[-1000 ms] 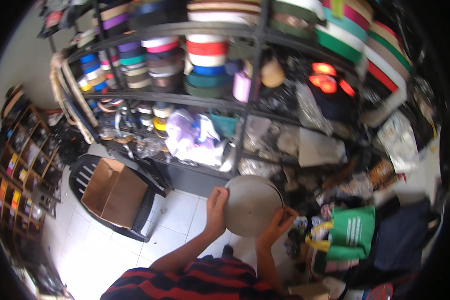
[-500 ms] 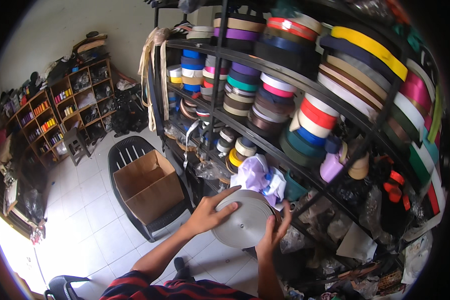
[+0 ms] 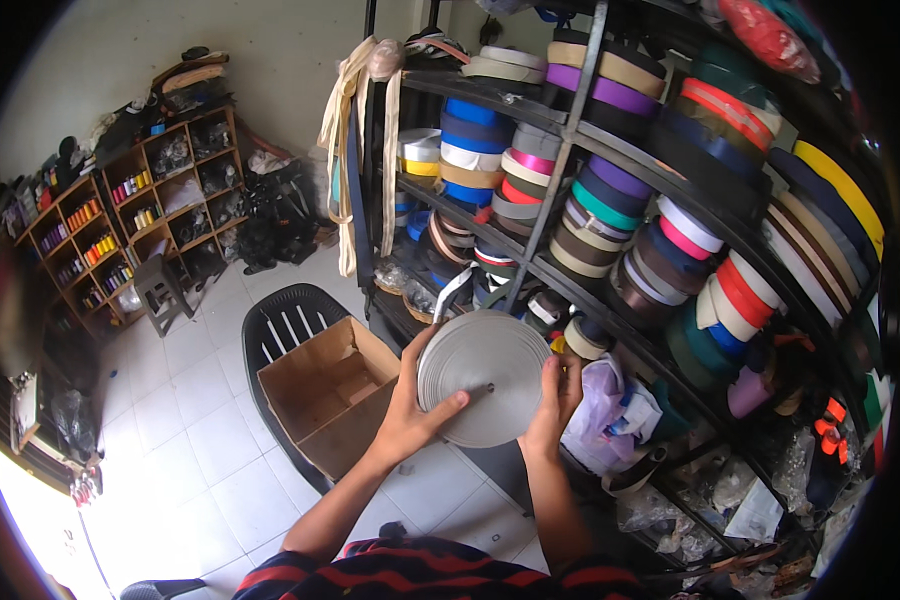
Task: The person picks up several rolls of ribbon from a box and a table, and places them onto specific shelves on a storage rack.
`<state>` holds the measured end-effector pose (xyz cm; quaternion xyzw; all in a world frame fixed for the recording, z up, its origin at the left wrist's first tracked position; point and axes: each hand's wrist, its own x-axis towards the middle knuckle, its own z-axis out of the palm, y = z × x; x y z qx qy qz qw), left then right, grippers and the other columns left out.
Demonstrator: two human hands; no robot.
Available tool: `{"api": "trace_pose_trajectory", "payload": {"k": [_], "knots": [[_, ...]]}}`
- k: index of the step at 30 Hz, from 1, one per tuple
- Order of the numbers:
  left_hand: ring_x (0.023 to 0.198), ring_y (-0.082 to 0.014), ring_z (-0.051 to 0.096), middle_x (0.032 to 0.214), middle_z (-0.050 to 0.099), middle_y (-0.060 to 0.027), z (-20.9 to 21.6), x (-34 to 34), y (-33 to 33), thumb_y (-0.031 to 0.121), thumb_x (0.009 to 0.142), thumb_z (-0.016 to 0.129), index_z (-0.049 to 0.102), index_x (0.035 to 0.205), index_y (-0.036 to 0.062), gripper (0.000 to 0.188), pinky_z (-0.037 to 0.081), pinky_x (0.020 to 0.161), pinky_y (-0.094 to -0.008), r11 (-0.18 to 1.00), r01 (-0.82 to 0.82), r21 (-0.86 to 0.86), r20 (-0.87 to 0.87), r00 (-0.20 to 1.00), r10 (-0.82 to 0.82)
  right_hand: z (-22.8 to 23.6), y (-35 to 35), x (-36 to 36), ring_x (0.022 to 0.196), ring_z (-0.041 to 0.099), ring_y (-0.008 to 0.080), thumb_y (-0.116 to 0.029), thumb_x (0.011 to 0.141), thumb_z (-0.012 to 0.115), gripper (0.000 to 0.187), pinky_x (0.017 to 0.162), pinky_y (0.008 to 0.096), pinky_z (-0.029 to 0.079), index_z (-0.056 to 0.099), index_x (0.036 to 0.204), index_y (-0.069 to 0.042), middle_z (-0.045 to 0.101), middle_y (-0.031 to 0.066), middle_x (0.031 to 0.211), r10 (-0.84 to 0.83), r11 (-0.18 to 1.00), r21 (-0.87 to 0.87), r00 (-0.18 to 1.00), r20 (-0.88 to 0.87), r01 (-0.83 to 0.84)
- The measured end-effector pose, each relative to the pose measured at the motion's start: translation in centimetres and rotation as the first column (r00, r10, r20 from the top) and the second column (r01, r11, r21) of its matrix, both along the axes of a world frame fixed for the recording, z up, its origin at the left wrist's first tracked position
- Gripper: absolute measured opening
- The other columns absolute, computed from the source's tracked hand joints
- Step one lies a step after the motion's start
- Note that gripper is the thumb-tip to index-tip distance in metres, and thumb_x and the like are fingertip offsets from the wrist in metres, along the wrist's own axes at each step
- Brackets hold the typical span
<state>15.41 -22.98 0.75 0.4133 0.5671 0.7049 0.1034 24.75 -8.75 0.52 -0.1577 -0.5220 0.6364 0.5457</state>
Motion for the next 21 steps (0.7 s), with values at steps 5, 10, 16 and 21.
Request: {"api": "trace_pose_trajectory", "payload": {"k": [5,10,16,21], "knots": [[0.121,-0.0251,0.046,0.133,0.047,-0.0172,0.7,-4.4,1.2,0.018,0.086,0.066,0.032,0.141,0.002,0.066,0.036,0.102,-0.0355,0.995,-0.104,0.009,0.248,0.964,0.098,0.0,1.9,-5.6,0.089,0.048,0.0128,-0.023,0.094,0.054,0.024,0.083,0.0282,0.039,0.051,0.104,-0.001,0.054,0.0057,0.096,0.146,0.988,0.015,0.977,0.156,-0.151],[0.116,-0.0231,0.051,0.128,0.051,-0.0161,0.8,-8.7,3.8,0.013,0.087,0.063,0.035,0.139,0.0044,0.06,0.043,0.096,-0.0333,0.97,-0.157,0.187,0.509,0.86,0.041,0.5,4.7,-9.2,0.122,0.043,0.0221,-0.019,0.094,0.05,0.047,0.103,0.0346,0.031,0.038,0.135,0.001,0.047,0.0161,0.131,0.336,0.873,0.254,0.89,0.308,-0.417],[0.114,-0.0238,0.052,0.126,0.051,-0.0174,1.1,-14.3,7.8,0.013,0.087,0.062,0.037,0.137,0.0006,0.058,0.042,0.097,-0.0332,0.95,-0.19,0.247,0.585,0.811,0.01,2.2,10.0,-14.2,0.131,0.036,0.0245,-0.017,0.092,0.051,0.059,0.108,0.0369,0.027,0.027,0.142,0.002,0.039,0.0175,0.141,0.475,0.735,0.372,0.822,0.315,-0.567],[0.113,-0.024,0.053,0.122,0.053,-0.016,2.8,-18.7,9.9,0.019,0.084,0.065,0.04,0.134,0.0004,0.059,0.043,0.096,-0.0337,0.935,-0.233,0.267,0.6,0.799,0.028,3.7,12.5,-19.0,0.133,0.034,0.0278,-0.025,0.094,0.052,0.065,0.106,0.0379,0.033,0.022,0.145,0.0,0.031,0.0179,0.146,0.472,0.666,0.47,0.815,0.336,-0.579]]}}
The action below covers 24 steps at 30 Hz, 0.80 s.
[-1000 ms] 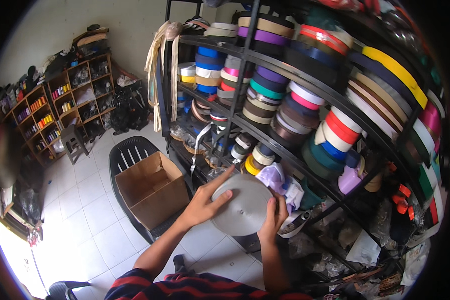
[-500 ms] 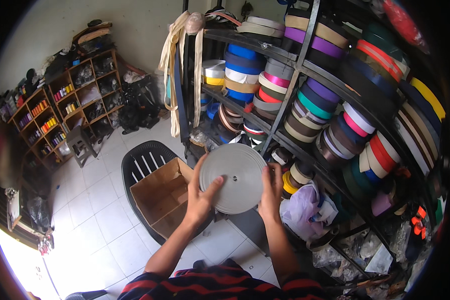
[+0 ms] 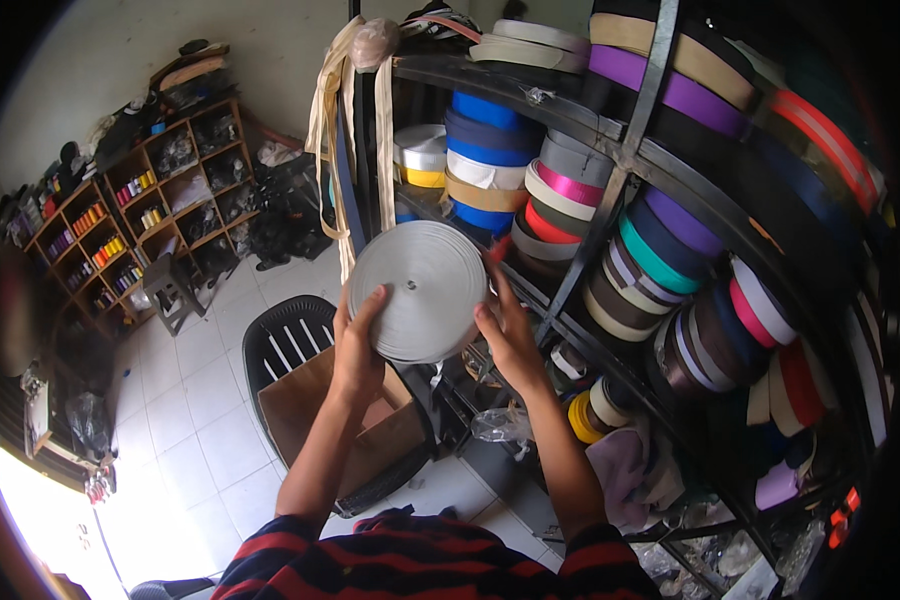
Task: The person picks up several rolls of ribbon from a box and a table, and places them onto specific shelves on a storage rack.
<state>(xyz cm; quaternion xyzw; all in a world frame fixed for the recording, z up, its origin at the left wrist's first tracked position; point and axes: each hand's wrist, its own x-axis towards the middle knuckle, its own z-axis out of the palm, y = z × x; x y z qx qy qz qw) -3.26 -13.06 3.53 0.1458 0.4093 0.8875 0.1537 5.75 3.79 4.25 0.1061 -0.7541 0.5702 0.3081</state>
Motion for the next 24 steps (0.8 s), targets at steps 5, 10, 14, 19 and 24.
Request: {"api": "trace_pose_trajectory", "payload": {"k": [5,10,14,19,24], "knots": [[0.109,-0.0244,0.056,0.12,0.055,-0.0155,2.9,-4.1,1.7,0.024,0.083,0.066,0.042,0.132,0.0004,0.059,0.045,0.093,-0.0349,1.0,-0.01,-0.014,-0.07,0.998,0.009,2.3,2.6,-3.7,0.118,0.05,0.0266,-0.029,0.094,0.053,0.066,0.093,0.0353,0.045,0.023,0.146,-0.003,0.033,0.0179,0.145,0.011,0.998,0.057,1.0,-0.017,-0.01],[0.104,-0.0224,0.059,0.115,0.06,-0.0133,11.1,-10.1,3.4,0.023,0.085,0.062,0.048,0.127,-0.0002,0.05,0.047,0.093,-0.0343,0.988,0.141,0.06,-0.27,0.955,-0.12,10.5,2.8,-7.4,0.108,0.057,0.024,-0.031,0.096,0.051,0.058,0.082,0.0331,0.049,0.033,0.141,0.0,0.047,0.0197,0.134,-0.167,0.974,0.113,0.962,-0.215,0.194],[0.1,-0.024,0.062,0.111,0.062,-0.0142,19.8,-13.9,6.3,0.021,0.087,0.06,0.053,0.121,-0.0001,0.04,0.049,0.09,-0.0379,0.963,0.246,0.109,-0.3,0.932,-0.204,18.2,3.4,-11.2,0.095,0.06,0.0209,-0.036,0.092,0.055,0.061,0.072,0.0289,0.05,0.04,0.135,0.005,0.052,0.0219,0.12,-0.213,0.958,0.074,0.863,-0.459,0.276],[0.095,-0.0231,0.062,0.102,0.063,-0.0149,27.4,-18.4,12.8,0.024,0.088,0.057,0.058,0.108,-0.0006,0.032,0.052,0.083,-0.0359,0.955,0.293,0.043,-0.383,0.888,-0.255,26.5,7.1,-12.1,0.066,0.066,0.0247,-0.049,0.092,0.049,0.057,0.046,0.0315,0.054,0.041,0.132,-0.009,0.061,0.0181,0.098,-0.275,0.961,-0.022,0.951,-0.144,0.275],[0.085,-0.0303,0.064,0.095,0.065,-0.0134,32.1,-25.8,18.8,0.023,0.087,0.051,0.06,0.106,0.0008,0.03,0.052,0.08,-0.0461,0.843,0.531,-0.083,-0.383,0.764,-0.519,29.4,9.9,-15.0,0.071,0.064,0.0297,-0.045,0.093,0.047,0.055,0.049,0.037,0.055,0.038,0.133,-0.008,0.057,0.0211,0.107,-0.299,0.94,-0.175,0.954,-0.002,0.294]]}}
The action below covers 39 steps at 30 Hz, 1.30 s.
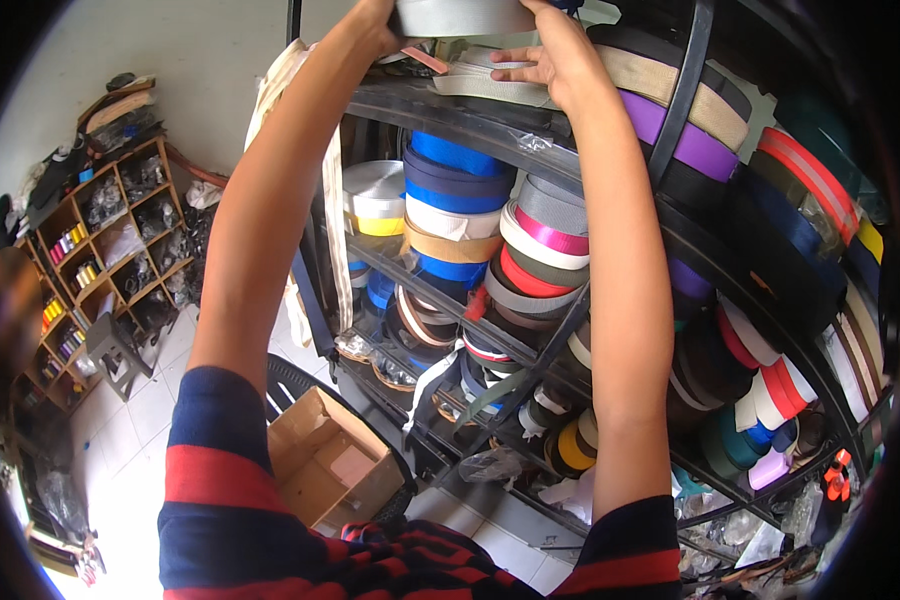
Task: The person picks up several rolls of ribbon from a box and a table, and places them onto specific shelves on a storage rack.
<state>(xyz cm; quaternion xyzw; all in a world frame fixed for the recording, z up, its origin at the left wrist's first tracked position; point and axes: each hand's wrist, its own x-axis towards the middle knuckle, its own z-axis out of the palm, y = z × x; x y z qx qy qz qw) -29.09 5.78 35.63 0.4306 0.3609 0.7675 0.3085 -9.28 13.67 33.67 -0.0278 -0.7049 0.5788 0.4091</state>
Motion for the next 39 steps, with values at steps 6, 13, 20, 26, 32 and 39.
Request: {"api": "trace_pose_trajectory", "payload": {"k": [6,13,20,26,32,39], "knots": [[0.075,-0.0261,0.059,0.085,0.064,-0.0084,2.3,0.4,6.8,0.026,0.084,0.052,0.063,0.093,0.0088,0.023,0.048,0.065,-0.0452,0.957,-0.148,-0.251,-0.108,0.986,0.125,0.9,2.2,0.3,0.072,0.055,0.0222,-0.034,0.09,0.056,0.053,0.055,0.0365,0.058,0.037,0.131,-0.006,0.043,0.0149,0.121,-0.201,0.973,-0.11,0.98,0.018,0.201],[0.097,-0.0252,0.06,0.106,0.061,-0.0135,0.8,2.7,8.7,0.037,0.09,0.048,0.058,0.111,0.0035,0.041,0.051,0.079,-0.039,0.949,-0.255,-0.185,-0.155,0.961,0.228,-0.8,0.7,1.0,0.072,0.058,0.027,-0.029,0.088,0.058,0.058,0.051,0.0402,0.059,0.037,0.125,0.011,0.044,0.024,0.121,-0.311,0.95,0.009,0.95,0.036,0.311],[0.102,-0.0287,0.056,0.111,0.06,-0.0145,1.4,-2.9,10.4,0.047,0.089,0.042,0.051,0.118,0.0034,0.053,0.045,0.087,-0.0481,0.968,-0.168,-0.189,-0.194,0.972,0.131,-1.3,-1.7,-1.7,0.056,0.062,0.0258,-0.033,0.088,0.06,0.063,0.045,0.0413,0.058,0.038,0.116,0.019,0.058,0.0288,0.089,-0.718,0.621,0.316,0.682,-0.138,0.718],[0.132,-0.032,0.036,0.143,0.038,-0.0198,-0.1,-0.1,11.0,0.055,0.089,0.039,0.033,0.141,0.0017,0.075,0.025,0.108,-0.0492,0.975,-0.142,-0.169,-0.125,0.985,0.121,-3.4,-0.2,-2.1,0.075,0.064,0.0421,-0.026,0.086,0.063,0.046,0.065,0.047,0.054,0.045,0.11,0.01,0.058,0.0311,0.094,-0.831,0.09,0.461,0.322,-0.454,0.883],[0.132,-0.0319,0.032,0.145,0.035,-0.0191,0.3,-0.8,11.6,0.06,0.087,0.039,0.031,0.143,0.0049,0.079,0.023,0.108,-0.0474,0.961,-0.226,-0.16,-0.187,0.963,0.195,-5.0,-1.5,-2.9,0.08,0.062,0.0472,-0.021,0.086,0.062,0.037,0.069,0.0512,0.052,0.047,0.109,0.004,0.049,0.0301,0.115,-0.76,-0.01,0.446,0.283,-0.585,0.895],[0.126,-0.031,0.036,0.144,0.037,-0.0175,0.0,-0.1,11.4,0.067,0.084,0.039,0.035,0.141,0.0066,0.083,0.027,0.102,-0.0447,0.969,-0.221,-0.11,-0.215,0.957,0.194,-5.5,-1.4,-3.2,0.087,0.06,0.0456,-0.017,0.082,0.062,0.036,0.076,0.0485,0.05,0.054,0.11,0.004,0.053,0.0269,0.113,-0.675,-0.043,0.351,0.232,-0.7,0.935]]}}
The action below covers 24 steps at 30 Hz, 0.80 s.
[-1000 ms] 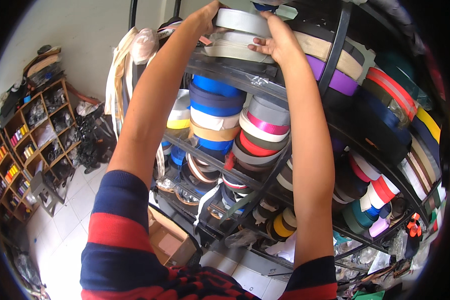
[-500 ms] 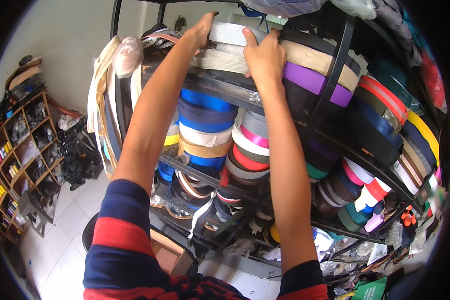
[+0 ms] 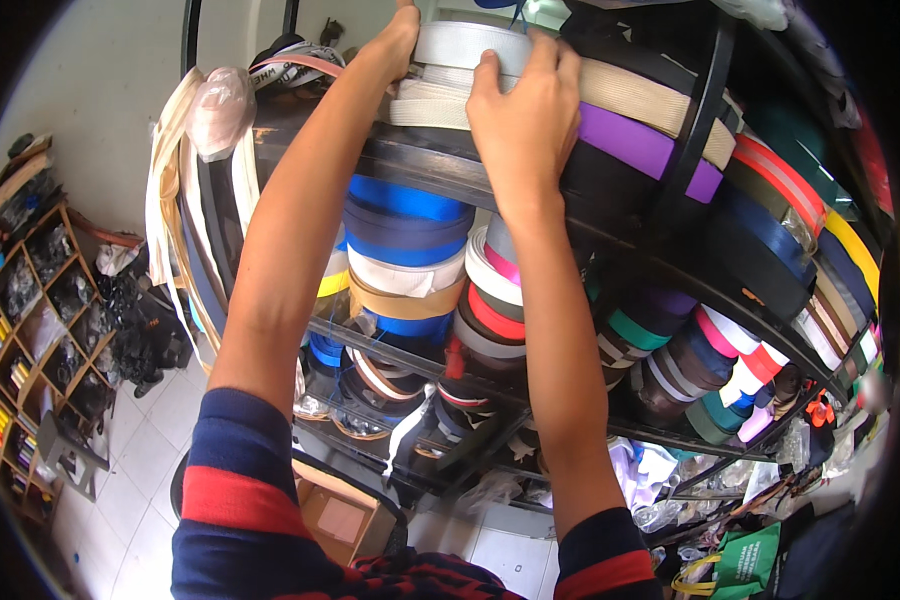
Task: The person picks up several rolls of ribbon from a box and a table, and places them onto specific shelves on a storage rack.
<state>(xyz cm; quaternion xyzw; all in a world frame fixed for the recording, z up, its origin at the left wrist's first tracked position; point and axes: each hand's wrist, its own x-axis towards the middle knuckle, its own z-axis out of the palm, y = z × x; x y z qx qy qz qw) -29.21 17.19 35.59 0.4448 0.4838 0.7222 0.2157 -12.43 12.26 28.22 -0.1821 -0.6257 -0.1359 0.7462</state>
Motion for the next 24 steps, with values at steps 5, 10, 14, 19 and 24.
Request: {"api": "trace_pose_trajectory", "payload": {"k": [5,10,14,19,24], "knots": [[0.122,-0.0302,0.039,0.142,0.038,-0.0163,-0.3,-0.4,-0.9,0.071,0.082,0.038,0.038,0.139,0.0078,0.085,0.03,0.099,-0.0428,1.0,-0.006,0.02,-0.009,1.0,0.006,-1.6,-1.3,1.9,0.065,0.059,0.0362,-0.008,0.081,0.061,0.027,0.065,0.0414,0.049,0.055,0.105,0.003,0.054,0.0205,0.11,0.217,0.969,0.109,0.975,0.038,-0.22],[0.117,-0.0295,0.041,0.141,0.039,-0.0152,-1.7,-0.5,-3.8,0.076,0.08,0.038,0.041,0.138,0.0091,0.088,0.033,0.095,-0.0409,1.0,0.02,0.019,-0.007,1.0,-0.02,-5.6,-4.4,8.0,0.049,0.056,0.022,-0.006,0.082,0.06,0.028,0.05,0.031,0.044,0.054,0.107,0.003,0.059,0.0165,0.101,0.501,0.864,-0.088,0.865,0.031,-0.497],[0.12,-0.0285,0.043,0.139,0.043,-0.014,-3.2,1.5,-5.7,0.078,0.078,0.04,0.041,0.138,0.0082,0.092,0.036,0.097,-0.0417,0.996,0.085,0.019,-0.122,0.989,-0.082,-4.9,-4.4,9.1,0.046,0.057,0.0193,-0.012,0.085,0.056,0.029,0.045,0.0269,0.044,0.053,0.106,0.008,0.062,0.0156,0.077,0.606,0.718,-0.426,0.795,-0.005,-0.55],[0.107,-0.0238,0.054,0.122,0.058,-0.011,-2.5,2.3,-5.0,0.07,0.083,0.044,0.051,0.129,0.0063,0.079,0.043,0.091,-0.036,0.966,0.257,-0.003,-0.188,0.949,-0.253,-0.4,-3.3,7.0,0.048,0.059,0.0201,-0.021,0.086,0.053,0.044,0.042,0.0313,0.048,0.049,0.11,0.015,0.059,0.0198,0.076,0.632,0.553,-0.714,0.774,0.025,-0.428],[0.131,-0.0276,0.036,0.145,0.035,-0.0156,-3.0,1.8,-3.8,0.062,0.086,0.041,0.029,0.145,0.0064,0.082,0.025,0.108,-0.0401,0.994,0.058,0.095,-0.306,0.952,-0.026,0.6,-1.7,6.8,0.058,0.06,0.0186,-0.025,0.086,0.053,0.063,0.043,0.0301,0.048,0.036,0.131,0.016,0.053,0.034,0.118,0.709,0.432,-0.838,0.7,0.088,-0.333]]}}
